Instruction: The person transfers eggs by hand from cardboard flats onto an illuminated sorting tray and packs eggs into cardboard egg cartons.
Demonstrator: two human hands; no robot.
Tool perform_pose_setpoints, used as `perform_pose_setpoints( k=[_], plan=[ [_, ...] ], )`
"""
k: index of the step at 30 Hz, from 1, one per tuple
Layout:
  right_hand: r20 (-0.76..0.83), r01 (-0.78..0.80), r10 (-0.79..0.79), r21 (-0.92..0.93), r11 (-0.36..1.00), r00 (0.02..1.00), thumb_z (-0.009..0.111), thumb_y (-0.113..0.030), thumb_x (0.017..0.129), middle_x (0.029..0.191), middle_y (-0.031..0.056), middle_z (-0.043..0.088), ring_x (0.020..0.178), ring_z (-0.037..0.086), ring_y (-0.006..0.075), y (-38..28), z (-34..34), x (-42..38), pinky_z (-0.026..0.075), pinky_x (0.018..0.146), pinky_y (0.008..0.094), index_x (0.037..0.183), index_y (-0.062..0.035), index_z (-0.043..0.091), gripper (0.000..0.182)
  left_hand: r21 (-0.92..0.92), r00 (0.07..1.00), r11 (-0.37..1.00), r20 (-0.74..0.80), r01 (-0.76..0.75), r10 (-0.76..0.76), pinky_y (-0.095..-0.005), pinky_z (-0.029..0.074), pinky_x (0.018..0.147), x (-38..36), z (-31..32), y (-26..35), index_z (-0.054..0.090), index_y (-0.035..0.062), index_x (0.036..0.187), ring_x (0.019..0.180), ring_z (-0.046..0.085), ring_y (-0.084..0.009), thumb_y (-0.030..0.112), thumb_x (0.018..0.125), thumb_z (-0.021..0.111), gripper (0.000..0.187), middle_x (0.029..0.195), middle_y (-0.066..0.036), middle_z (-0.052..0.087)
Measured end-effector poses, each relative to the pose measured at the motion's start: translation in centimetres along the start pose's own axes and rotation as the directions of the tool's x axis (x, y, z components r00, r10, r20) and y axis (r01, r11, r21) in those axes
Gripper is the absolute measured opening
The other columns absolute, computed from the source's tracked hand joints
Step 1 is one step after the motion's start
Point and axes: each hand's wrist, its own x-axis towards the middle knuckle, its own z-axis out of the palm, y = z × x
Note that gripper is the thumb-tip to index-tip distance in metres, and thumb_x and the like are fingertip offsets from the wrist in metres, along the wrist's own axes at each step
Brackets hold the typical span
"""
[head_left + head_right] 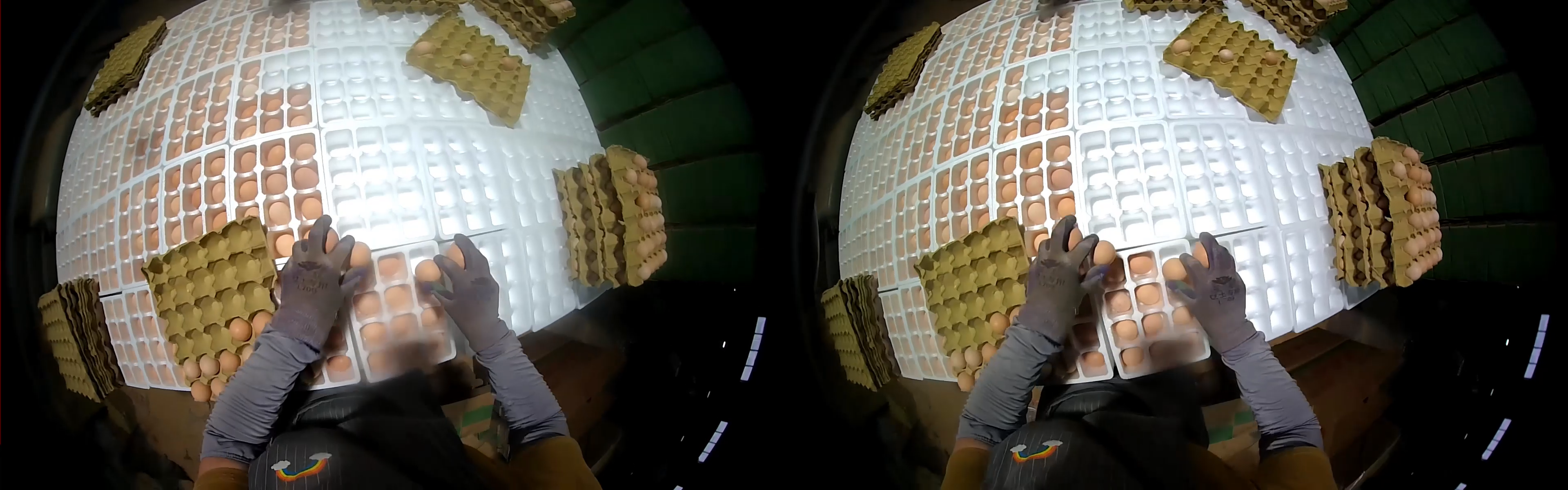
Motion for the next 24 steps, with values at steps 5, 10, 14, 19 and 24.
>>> perform_pose_setpoints(
  k=[5,10,14,19,24],
  plan=[
    [0.092,0.177,-0.193,0.157,0.971,0.977,0.075,-0.022,0.083,0.133,0.0189,0.054,0.109,0.061,0.0356,3.3,2.4,4.3,0.055,0.088,0.0430,0.127,-0.0189,0.061,0.046,0.153,0.997,0.988,0.081,-0.003,-0.010,-0.0452,0.053,0.095,4.2,3.1,-0.7,0.060,0.0151,0.130,0.117,0.055,-0.0359,0.021,0.088,0.071,0.044,0.144,-0.016,0.046],
    [0.176,0.221,-0.259,0.209,0.952,0.950,0.071,-0.017,0.086,0.120,0.0142,0.059,0.099,0.065,0.0315,3.2,2.9,10.2,0.055,0.085,0.0408,0.129,-0.0193,0.062,0.044,0.021,0.953,0.999,0.302,-0.034,0.026,-0.0412,0.056,0.089,7.1,4.6,3.2,0.057,0.0188,0.136,0.111,0.064,-0.0342,0.030,0.096,0.064,0.042,0.134,-0.016,0.055],
    [-0.092,0.227,-0.212,0.557,0.799,0.973,0.065,-0.011,0.089,0.113,0.0128,0.059,0.103,0.058,0.0319,3.3,3.3,14.0,0.050,0.089,0.0411,0.135,-0.0119,0.057,0.047,-0.251,0.995,0.967,-0.079,0.031,-0.053,-0.0400,0.058,0.082,9.2,5.1,1.7,0.059,0.0157,0.134,0.109,0.064,-0.0332,0.025,0.091,0.073,0.046,0.131,-0.017,0.055],
    [-0.107,0.281,-0.270,0.571,0.771,0.957,0.056,0.002,0.086,0.117,0.0159,0.057,0.111,0.053,0.0354,3.7,7.3,15.9,0.043,0.101,0.0457,0.144,-0.0104,0.048,0.060,-0.216,0.937,0.964,-0.342,-0.152,0.071,-0.0463,0.045,0.105,12.2,7.8,-0.2,0.051,0.0140,0.143,0.129,0.048,-0.0409,0.000,0.090,0.060,0.056,0.146,-0.020,0.043],
    [0.054,-0.038,-0.016,0.859,0.510,0.998,0.052,0.009,0.090,0.133,0.0124,0.055,0.125,0.055,0.0220,2.4,5.0,12.1,0.047,0.103,0.0323,0.142,-0.0035,0.051,0.053,-0.376,0.940,0.915,-0.342,-0.143,0.006,-0.0465,0.046,0.106,5.3,2.4,0.5,0.050,0.0097,0.143,0.130,0.049,-0.0412,-0.002,0.088,0.061,0.057,0.142,-0.023,0.045]
  ],
)
